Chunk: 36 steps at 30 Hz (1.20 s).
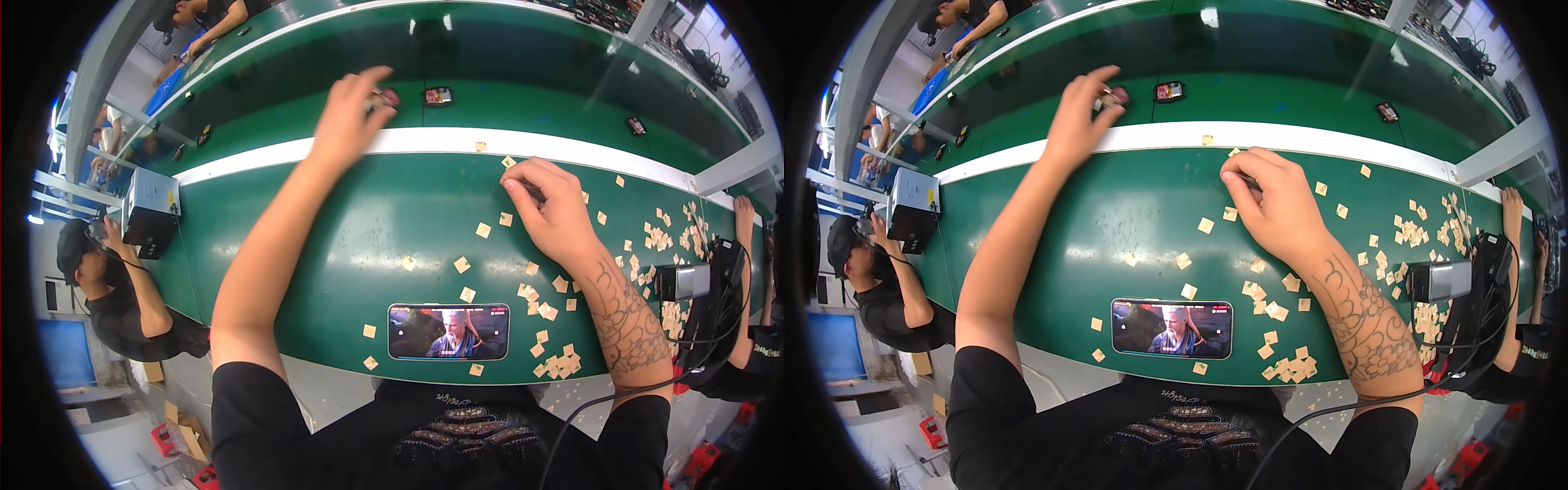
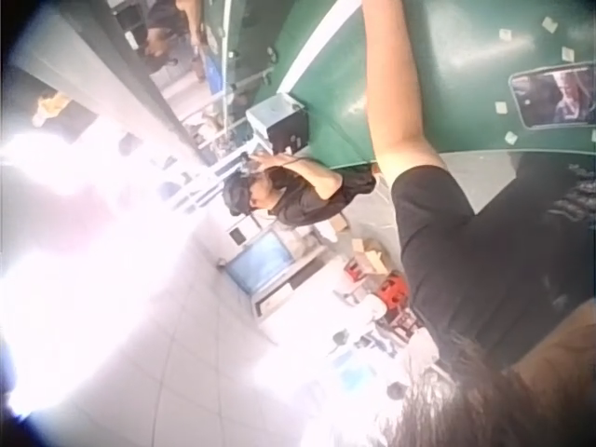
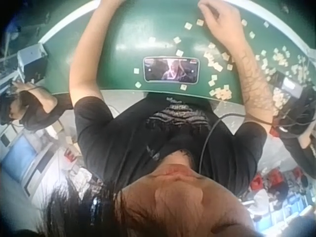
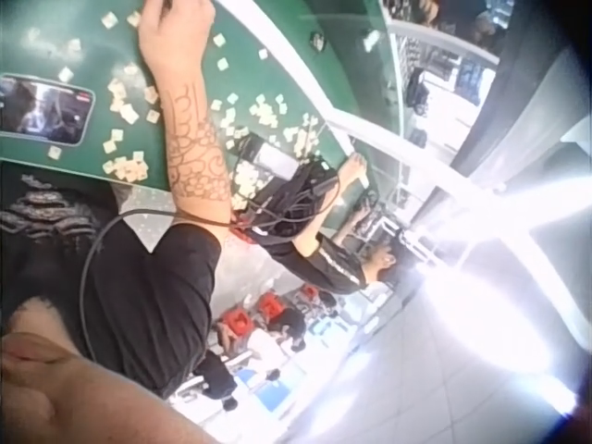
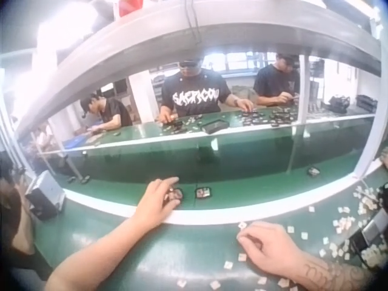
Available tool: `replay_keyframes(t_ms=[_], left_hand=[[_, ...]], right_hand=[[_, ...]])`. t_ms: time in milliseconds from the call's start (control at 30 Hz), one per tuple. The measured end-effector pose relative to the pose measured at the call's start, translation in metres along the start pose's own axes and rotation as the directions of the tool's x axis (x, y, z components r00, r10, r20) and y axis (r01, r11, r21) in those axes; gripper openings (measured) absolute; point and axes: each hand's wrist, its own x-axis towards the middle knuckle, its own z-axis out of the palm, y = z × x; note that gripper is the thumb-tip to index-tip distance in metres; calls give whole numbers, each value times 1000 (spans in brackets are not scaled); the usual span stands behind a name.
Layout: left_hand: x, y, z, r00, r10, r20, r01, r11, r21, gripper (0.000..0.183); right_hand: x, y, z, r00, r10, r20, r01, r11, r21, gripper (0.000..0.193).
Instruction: Manually assemble and connect small electrical components and wires for a device.
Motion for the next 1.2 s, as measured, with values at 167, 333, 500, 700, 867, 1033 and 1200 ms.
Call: replay_keyframes(t_ms=[167,333,500,700,867,1033,1200], left_hand=[[-44,128,-7,913,185,364,-86,959,-272,55],[-61,143,-18,893,109,436,-3,971,-238,62],[-63,127,-23,916,162,368,-11,925,-380,80],[-58,120,-15,885,190,425,1,912,-409,68],[-58,126,-15,910,154,386,44,888,-458,72],[-62,132,-18,918,119,378,64,897,-437,77],[-65,134,-15,932,105,348,70,888,-455,78]], right_hand=[[3,1,3,993,-94,-78,94,996,-2,9],[-1,-12,4,992,-117,36,119,992,-39,13],[-4,-16,10,965,-158,211,151,987,49,16],[-5,-19,9,917,-179,355,193,981,-2,14],[-4,-25,2,935,-114,335,214,936,-279,15],[-7,-28,8,931,-180,316,311,845,-435,15],[-9,-47,15,907,-173,385,387,704,-595,13]])
